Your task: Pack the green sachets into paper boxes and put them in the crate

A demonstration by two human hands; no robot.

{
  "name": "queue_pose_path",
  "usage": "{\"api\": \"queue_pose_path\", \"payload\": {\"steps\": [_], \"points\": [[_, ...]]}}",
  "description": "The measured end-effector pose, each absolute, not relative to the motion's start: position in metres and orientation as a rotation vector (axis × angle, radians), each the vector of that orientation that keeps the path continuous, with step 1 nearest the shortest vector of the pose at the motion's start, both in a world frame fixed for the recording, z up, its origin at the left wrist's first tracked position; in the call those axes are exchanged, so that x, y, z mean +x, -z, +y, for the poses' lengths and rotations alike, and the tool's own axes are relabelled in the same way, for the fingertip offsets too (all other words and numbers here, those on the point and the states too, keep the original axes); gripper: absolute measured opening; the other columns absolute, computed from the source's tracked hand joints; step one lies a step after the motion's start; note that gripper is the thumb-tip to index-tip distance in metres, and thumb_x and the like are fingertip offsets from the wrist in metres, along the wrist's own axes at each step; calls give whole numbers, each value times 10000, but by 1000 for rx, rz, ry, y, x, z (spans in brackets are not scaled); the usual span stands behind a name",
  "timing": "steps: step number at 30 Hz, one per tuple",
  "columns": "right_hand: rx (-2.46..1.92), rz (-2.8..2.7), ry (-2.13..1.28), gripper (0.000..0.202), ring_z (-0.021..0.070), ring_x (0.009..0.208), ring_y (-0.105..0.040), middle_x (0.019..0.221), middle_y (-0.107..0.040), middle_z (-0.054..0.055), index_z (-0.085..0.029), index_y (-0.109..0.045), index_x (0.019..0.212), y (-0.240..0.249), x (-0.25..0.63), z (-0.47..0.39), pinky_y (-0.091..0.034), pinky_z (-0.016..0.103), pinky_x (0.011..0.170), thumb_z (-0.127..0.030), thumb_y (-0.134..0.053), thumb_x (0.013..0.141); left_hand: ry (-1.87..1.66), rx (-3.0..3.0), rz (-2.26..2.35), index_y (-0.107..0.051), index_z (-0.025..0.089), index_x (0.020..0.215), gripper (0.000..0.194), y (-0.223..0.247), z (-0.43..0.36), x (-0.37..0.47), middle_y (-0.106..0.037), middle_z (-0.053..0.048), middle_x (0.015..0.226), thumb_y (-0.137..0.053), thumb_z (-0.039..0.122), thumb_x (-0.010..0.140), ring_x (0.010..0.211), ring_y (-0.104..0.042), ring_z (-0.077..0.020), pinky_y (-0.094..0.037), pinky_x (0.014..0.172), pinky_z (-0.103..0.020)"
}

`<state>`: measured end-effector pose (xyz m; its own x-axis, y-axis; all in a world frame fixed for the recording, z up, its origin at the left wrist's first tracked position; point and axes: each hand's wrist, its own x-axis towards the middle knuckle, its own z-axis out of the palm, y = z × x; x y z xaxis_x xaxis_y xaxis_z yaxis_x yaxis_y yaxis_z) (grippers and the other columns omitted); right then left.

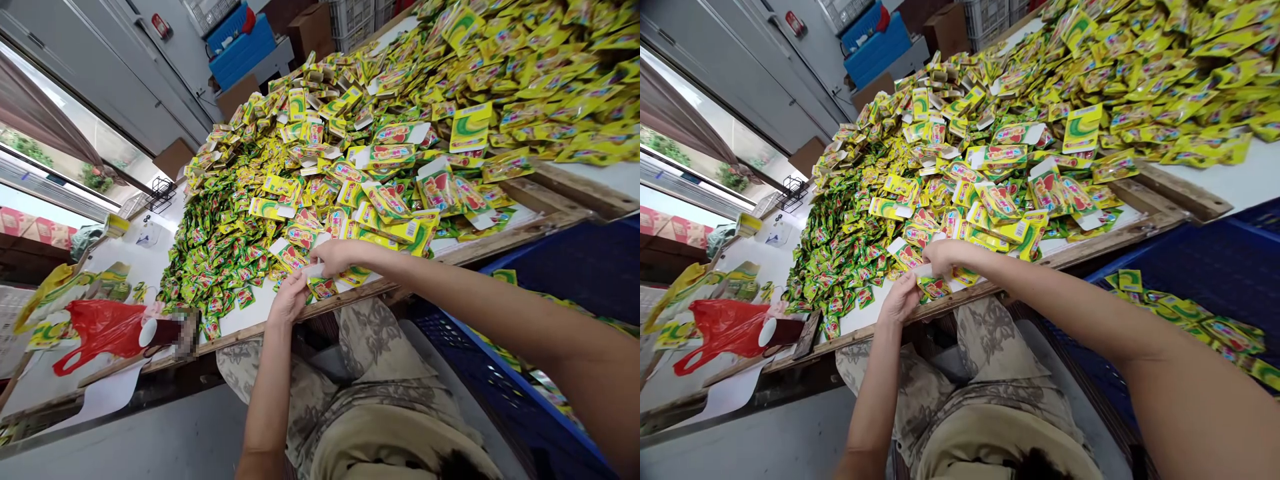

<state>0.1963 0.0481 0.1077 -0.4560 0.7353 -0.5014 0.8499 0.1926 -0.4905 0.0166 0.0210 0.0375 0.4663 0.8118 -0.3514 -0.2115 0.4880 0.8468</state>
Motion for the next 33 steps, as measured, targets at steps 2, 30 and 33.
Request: {"api": "queue_pose_path", "payload": {"steps": [2,30,33], "points": [[1554,2262,1203,456,170,650,-638,834,-690,42,-173,-610,1145,-102,196,51,-438,252,577,-139,-648,692,-707,804,855,-676,143,940,380,-36,22,18,-723,-75,937,-804,271,606,976,-649,-205,-453,895,-317],[1759,2237,2665,239,99,601,-520,698,-585,-20,-156,-604,856,-31,205,27,-449,229,580,-328,-693,716,-1055,1315,1118,-683,191,855,196,-25,14,18,-711,-36,889,-733,303,703,871,-650,-159,-476,891,-326],[1926,2940,1963,203,150,742,-587,761,-643,33,-154,-650,808,-24,207,17,-472,282,722,-354,-617,804,-1190,1625,1196,-717,226,847,101,-21,6,15,-725,-46,946,-678,282,772,956,-655,-185,-464,965,-373]]}}
